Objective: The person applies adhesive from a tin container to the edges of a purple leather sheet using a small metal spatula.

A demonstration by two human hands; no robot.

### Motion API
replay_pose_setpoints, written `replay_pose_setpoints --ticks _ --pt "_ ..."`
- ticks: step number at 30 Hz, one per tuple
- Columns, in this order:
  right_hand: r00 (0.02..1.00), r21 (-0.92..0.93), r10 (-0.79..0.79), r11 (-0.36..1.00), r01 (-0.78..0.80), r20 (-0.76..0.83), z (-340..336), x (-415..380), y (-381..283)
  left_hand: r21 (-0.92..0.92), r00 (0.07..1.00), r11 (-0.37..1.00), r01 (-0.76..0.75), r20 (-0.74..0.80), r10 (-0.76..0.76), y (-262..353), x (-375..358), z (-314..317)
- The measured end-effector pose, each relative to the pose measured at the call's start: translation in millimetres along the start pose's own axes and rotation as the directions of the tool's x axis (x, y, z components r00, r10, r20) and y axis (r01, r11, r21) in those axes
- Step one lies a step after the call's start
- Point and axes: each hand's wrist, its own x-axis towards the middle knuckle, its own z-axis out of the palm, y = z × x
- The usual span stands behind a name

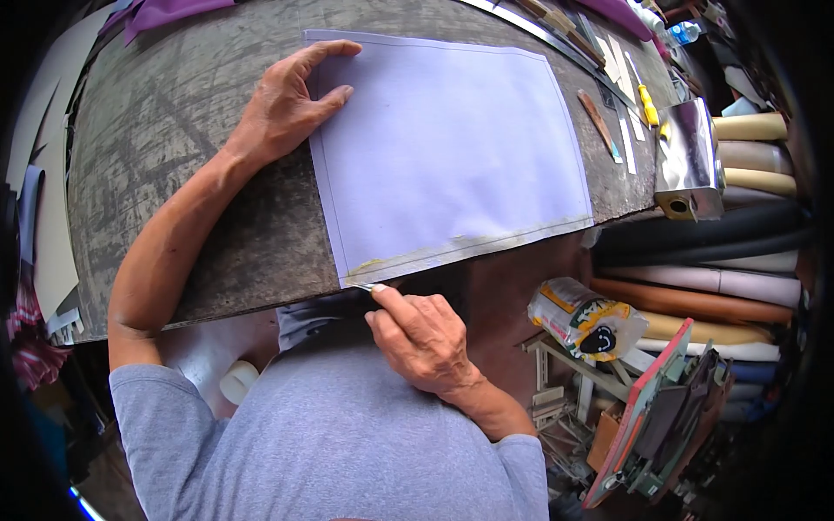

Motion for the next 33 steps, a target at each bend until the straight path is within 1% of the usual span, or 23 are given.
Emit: replay_pose_setpoints --ticks 1,5,9,12,15,18,19,22,23,24,26,27,28,29,30,31,33 --pt "0.999 -0.003 0.027 1.0 -0.027 -0.033 0.5 -1.6 1.5 0.001 1.0 1.0 -0.012 -0.004 0.012 -0.7 0.1 0.1" --pt "0.998 -0.037 0.039 0.999 -0.038 0.047 8.8 4.9 0.7 -0.001 0.999 0.999 -0.032 -0.006 0.032 -4.8 0.7 1.5" --pt "0.995 -0.103 -0.044 0.993 0.054 0.093 20.6 2.4 -5.8 -0.018 1.0 1.0 -0.002 0.008 0.002 -1.7 0.1 0.6" --pt "0.993 -0.121 -0.046 0.991 0.06 0.111 19.8 3.5 -9.6 -0.015 1.0 1.0 -0.01 0.001 0.01 -2.3 -0.3 1.8" --pt "0.988 0.057 -0.072 0.996 0.065 0.139 9.0 2.0 -7.9 -0.031 1.0 0.999 0.009 0.011 -0.009 -1.3 -0.1 1.3" --pt "0.998 0.159 0.041 0.987 -0.033 -0.049 8.1 -1.5 -2.8 -0.034 1.0 0.999 0.023 0.017 -0.022 1.3 -0.4 0.0" --pt "0.996 0.157 0.055 0.987 -0.044 -0.067 9.1 -3.0 1.6 -0.027 1.0 1.0 0.014 0.014 -0.014 1.3 -0.4 -0.2" --pt "0.995 0.198 0.084 0.976 -0.093 0.051 14.2 8.3 -2.0 -0.023 1.0 1.0 0.013 0.017 -0.013 0.6 -0.6 -0.3" --pt "0.991 0.186 0.035 0.981 -0.058 0.127 13.4 10.4 -5.4 -0.029 1.0 1.0 0.013 0.021 -0.012 -0.1 0.6 0.1" --pt "0.987 0.236 -0.013 0.972 -0.026 0.162 10.9 5.9 -6.8 -0.026 1.0 1.0 0.003 0.018 -0.002 -0.4 2.1 0.2" --pt "0.995 0.372 -0.017 0.928 -0.02 0.098 0.4 1.2 -5.8 -0.022 1.0 1.0 -0.009 0.01 0.009 -1.6 1.1 0.6" --pt "0.998 0.366 0.057 0.929 -0.061 0.022 -5.6 -3.9 -2.3 -0.059 0.999 0.998 0.036 0.027 -0.035 -0.4 1.2 0.8" --pt "0.991 0.364 0.126 0.926 -0.097 -0.054 -9.3 -9.2 1.9 -0.073 0.998 0.996 0.046 0.034 -0.044 0.5 1.4 0.9" --pt "0.949 0.335 0.257 0.924 -0.185 -0.183 -7.6 -15.8 3.7 -0.084 0.998 0.995 0.057 0.038 -0.054 1.2 1.4 0.3" --pt "0.904 0.246 0.364 0.919 -0.309 -0.223 -6.2 -22.7 7.3 -0.095 0.997 0.993 0.069 0.042 -0.066 1.4 1.1 -0.2" --pt "0.918 0.046 0.359 0.933 -0.356 -0.169 -3.8 -26.0 11.1 -0.084 0.998 0.995 0.06 0.041 -0.057 1.4 1.0 -0.5" --pt "0.954 -0.254 0.298 0.922 -0.293 -0.022 1.6 -29.5 8.2 -0.061 0.998 0.997 0.042 0.038 -0.04 1.5 1.0 -1.2"
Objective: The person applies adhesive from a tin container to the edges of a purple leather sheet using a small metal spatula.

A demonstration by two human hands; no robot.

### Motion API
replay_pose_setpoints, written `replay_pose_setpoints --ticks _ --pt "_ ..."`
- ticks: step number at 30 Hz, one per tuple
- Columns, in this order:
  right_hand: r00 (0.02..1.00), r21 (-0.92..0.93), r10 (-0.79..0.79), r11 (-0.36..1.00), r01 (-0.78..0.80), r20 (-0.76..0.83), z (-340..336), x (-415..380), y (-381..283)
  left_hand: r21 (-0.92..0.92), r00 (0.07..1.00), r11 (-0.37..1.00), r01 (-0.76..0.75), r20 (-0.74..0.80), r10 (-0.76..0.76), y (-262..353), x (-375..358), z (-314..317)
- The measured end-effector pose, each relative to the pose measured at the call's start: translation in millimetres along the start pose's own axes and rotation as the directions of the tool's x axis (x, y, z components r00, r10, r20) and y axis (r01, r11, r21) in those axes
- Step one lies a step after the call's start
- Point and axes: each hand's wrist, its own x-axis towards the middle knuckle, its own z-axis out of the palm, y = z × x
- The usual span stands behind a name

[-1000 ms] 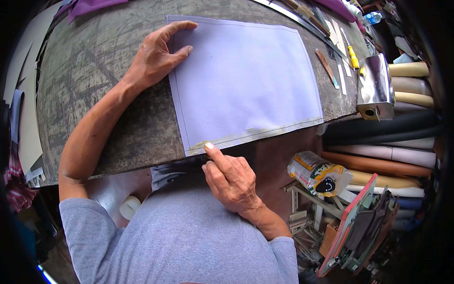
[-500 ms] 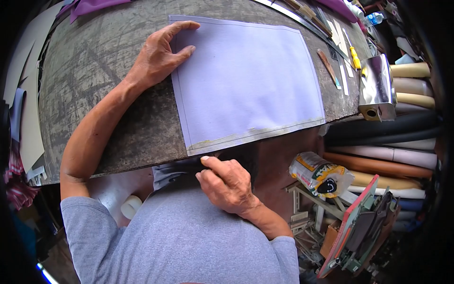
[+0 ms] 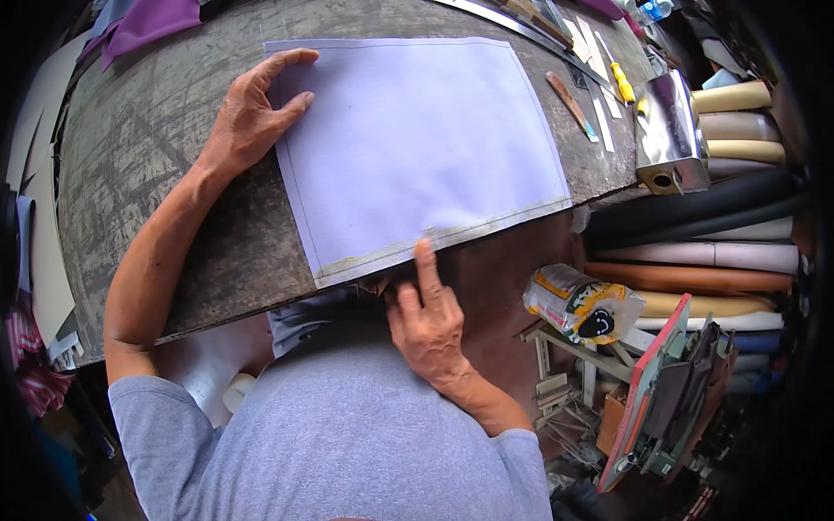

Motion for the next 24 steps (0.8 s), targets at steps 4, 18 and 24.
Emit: replay_pose_setpoints --ticks 4,18,24 --pt "0.93 0.217 -0.363 0.914 0.343 0.057 0.3 0.6 -12.0 -0.033 1.0 0.999 -0.013 -0.019 0.013 -2.7 -0.8 1.6" --pt "0.967 0.086 -0.249 0.966 0.244 0.047 -21.5 22.4 -3.2 0.014 1.0 1.0 0.025 -0.002 -0.025 3.4 -1.3 -1.5" --pt "0.991 0.365 -0.126 0.921 0.133 -0.044 -17.6 23.7 -4.0 -0.007 1.0 1.0 0.01 -0.003 -0.01 0.2 -0.9 -0.3"
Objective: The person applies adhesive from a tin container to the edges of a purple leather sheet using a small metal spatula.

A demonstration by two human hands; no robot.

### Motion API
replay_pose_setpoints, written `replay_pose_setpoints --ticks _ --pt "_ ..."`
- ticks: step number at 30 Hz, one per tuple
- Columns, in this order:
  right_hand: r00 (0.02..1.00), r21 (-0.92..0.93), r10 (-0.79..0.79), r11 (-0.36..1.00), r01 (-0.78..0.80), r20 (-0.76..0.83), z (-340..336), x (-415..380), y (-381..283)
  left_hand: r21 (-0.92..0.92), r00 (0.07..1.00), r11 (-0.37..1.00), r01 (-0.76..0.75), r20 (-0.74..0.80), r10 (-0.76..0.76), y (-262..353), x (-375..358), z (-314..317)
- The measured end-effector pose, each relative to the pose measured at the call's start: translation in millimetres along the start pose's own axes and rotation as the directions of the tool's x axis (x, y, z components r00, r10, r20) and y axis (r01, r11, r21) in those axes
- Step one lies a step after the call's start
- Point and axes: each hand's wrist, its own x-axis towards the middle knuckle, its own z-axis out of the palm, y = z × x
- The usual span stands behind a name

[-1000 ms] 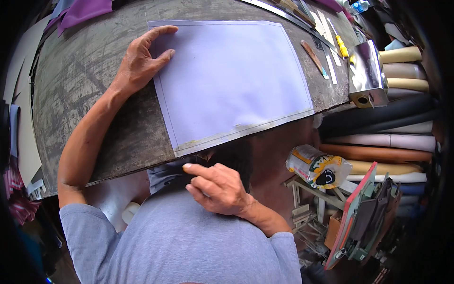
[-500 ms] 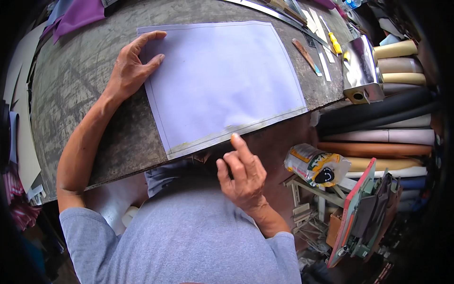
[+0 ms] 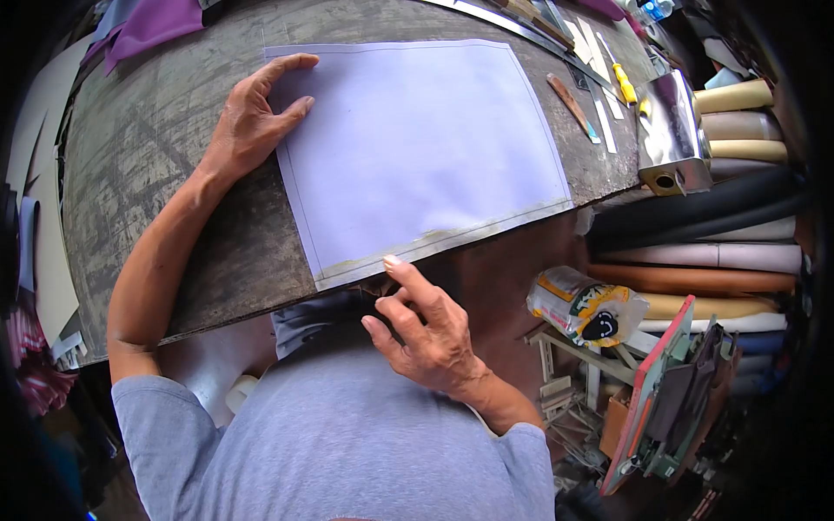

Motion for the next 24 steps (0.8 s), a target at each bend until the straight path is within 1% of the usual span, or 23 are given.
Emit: replay_pose_setpoints --ticks 1,2,3,5,6,8,9,11,16,19,20,23,24 --pt "0.999 0.001 -0.038 0.999 0.038 0.038 3.3 2.7 0.2 -0.012 1.0 1.0 0.015 0.006 -0.015 1.0 0.1 -0.5" --pt "0.991 0.004 -0.03 1.0 0.03 0.133 6.6 3.6 -2.1 -0.025 1.0 0.999 0.03 0.012 -0.029 1.9 0.2 -0.7" --pt "0.989 0.003 -0.053 0.999 0.053 0.136 11.2 13.2 -7.8 -0.039 0.999 0.998 0.045 0.018 -0.044 2.3 -0.1 -0.8" --pt "0.965 -0.202 -0.042 0.975 0.096 0.259 18.8 14.0 -10.3 -0.019 1.0 1.0 0.011 0.003 -0.011 0.1 -1.3 -0.6" --pt "0.971 -0.304 -0.02 0.948 0.094 0.238 17.9 11.7 -9.6 -0.012 1.0 1.0 -0.011 -0.002 0.011 -0.7 0.3 0.2" --pt "0.981 -0.502 0.025 0.861 0.076 0.191 13.7 2.6 -9.7 -0.011 1.0 1.0 -0.005 0.0 0.005 1.2 1.0 -0.3" --pt "0.987 -0.566 0.067 0.824 0.028 0.146 11.1 -1.9 -6.7 -0.012 1.0 1.0 -0.002 0.0 0.002 1.9 0.2 -0.5" --pt "0.967 -0.639 0.184 0.768 -0.032 0.173 -2.9 -4.8 -3.7 -0.036 1.0 0.999 -0.007 0.003 0.007 0.8 -0.1 -0.1" --pt "0.943 -0.741 0.333 0.637 -0.212 0.016 -26.0 -6.8 19.2 -0.004 1.0 1.0 -0.003 0.005 0.003 5.4 0.1 -2.0" --pt "0.933 -0.758 0.358 0.6 -0.256 -0.032 -45.0 -7.8 42.0 0.026 0.999 0.999 -0.034 -0.016 0.035 2.5 0.1 -0.5" --pt "0.918 -0.765 0.396 0.581 -0.277 -0.032 -50.5 -8.9 47.3 -0.013 1.0 1.0 0.006 0.001 -0.006 2.1 0.0 -0.1" --pt "0.909 -0.767 0.412 0.564 -0.307 -0.061 -65.0 -7.7 65.3 -0.031 1.0 0.999 -0.015 -0.009 0.014 6.0 -0.7 0.4" --pt "0.889 -0.766 0.454 0.552 -0.328 -0.054 -70.9 -6.9 67.8 -0.002 1.0 1.0 0.0 0.025 0.0 3.3 0.3 -1.4"
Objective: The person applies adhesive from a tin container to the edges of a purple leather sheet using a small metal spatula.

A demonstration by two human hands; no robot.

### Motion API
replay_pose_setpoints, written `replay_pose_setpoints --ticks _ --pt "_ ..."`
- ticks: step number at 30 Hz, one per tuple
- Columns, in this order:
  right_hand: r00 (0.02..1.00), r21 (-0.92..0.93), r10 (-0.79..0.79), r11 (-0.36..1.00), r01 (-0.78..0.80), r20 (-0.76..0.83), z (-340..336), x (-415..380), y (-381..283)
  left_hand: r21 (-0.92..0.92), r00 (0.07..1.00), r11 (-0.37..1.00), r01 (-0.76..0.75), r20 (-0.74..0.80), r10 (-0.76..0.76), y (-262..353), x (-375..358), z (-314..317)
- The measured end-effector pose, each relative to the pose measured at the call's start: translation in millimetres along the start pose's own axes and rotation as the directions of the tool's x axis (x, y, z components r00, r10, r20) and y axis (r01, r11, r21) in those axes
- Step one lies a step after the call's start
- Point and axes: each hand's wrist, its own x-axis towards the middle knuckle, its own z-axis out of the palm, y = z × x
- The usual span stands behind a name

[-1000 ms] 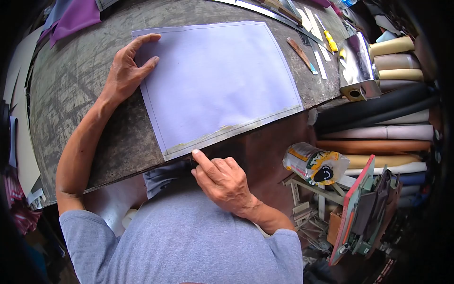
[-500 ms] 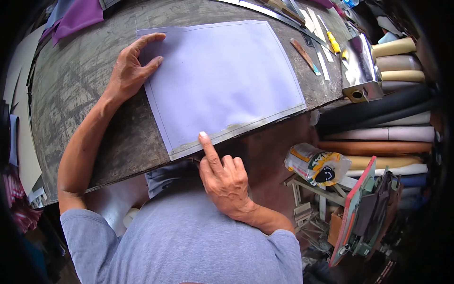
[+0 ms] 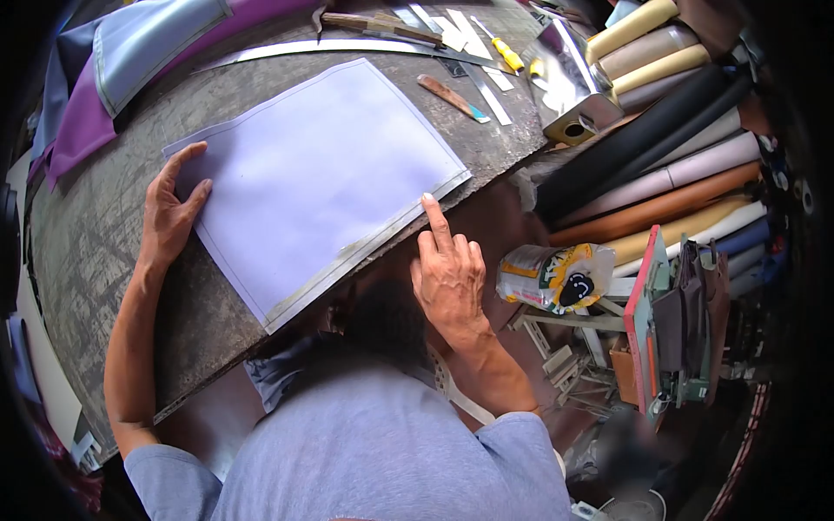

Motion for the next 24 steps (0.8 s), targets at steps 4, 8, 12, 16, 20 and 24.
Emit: replay_pose_setpoints --ticks 4,8,12,16,20,24 --pt "0.994 0.057 0.098 0.994 -0.095 -0.053 -3.7 8.6 24.7 -0.027 0.999 0.999 -0.031 -0.024 0.031 -0.2 1.4 -1.5" --pt "0.996 0.134 0.053 0.99 -0.043 -0.072 -7.5 20.3 55.4 -0.129 0.995 0.987 0.096 -0.018 -0.099 2.4 16.4 -19.0" --pt "0.998 0.05 -0.054 0.997 0.053 0.02 -11.3 29.9 66.1 0.009 0.943 0.975 0.22 0.255 -0.215 -1.2 73.9 -48.8" --pt "0.995 -0.12 -0.094 0.988 0.098 0.039 -6.8 33.1 66.9 0.135 0.846 0.973 0.186 0.481 -0.228 26.8 138.7 -22.0" --pt "0.992 -0.173 -0.124 0.977 0.127 0.029 -7.1 31.3 69.7 0.178 0.856 0.983 0.05 0.499 -0.134 32.9 186.0 48.8" --pt "0.993 -0.071 0.049 0.996 -0.057 -0.109 -1.9 17.7 83.7 0.115 0.687 0.991 0.074 0.714 -0.134 76.0 193.3 75.2"
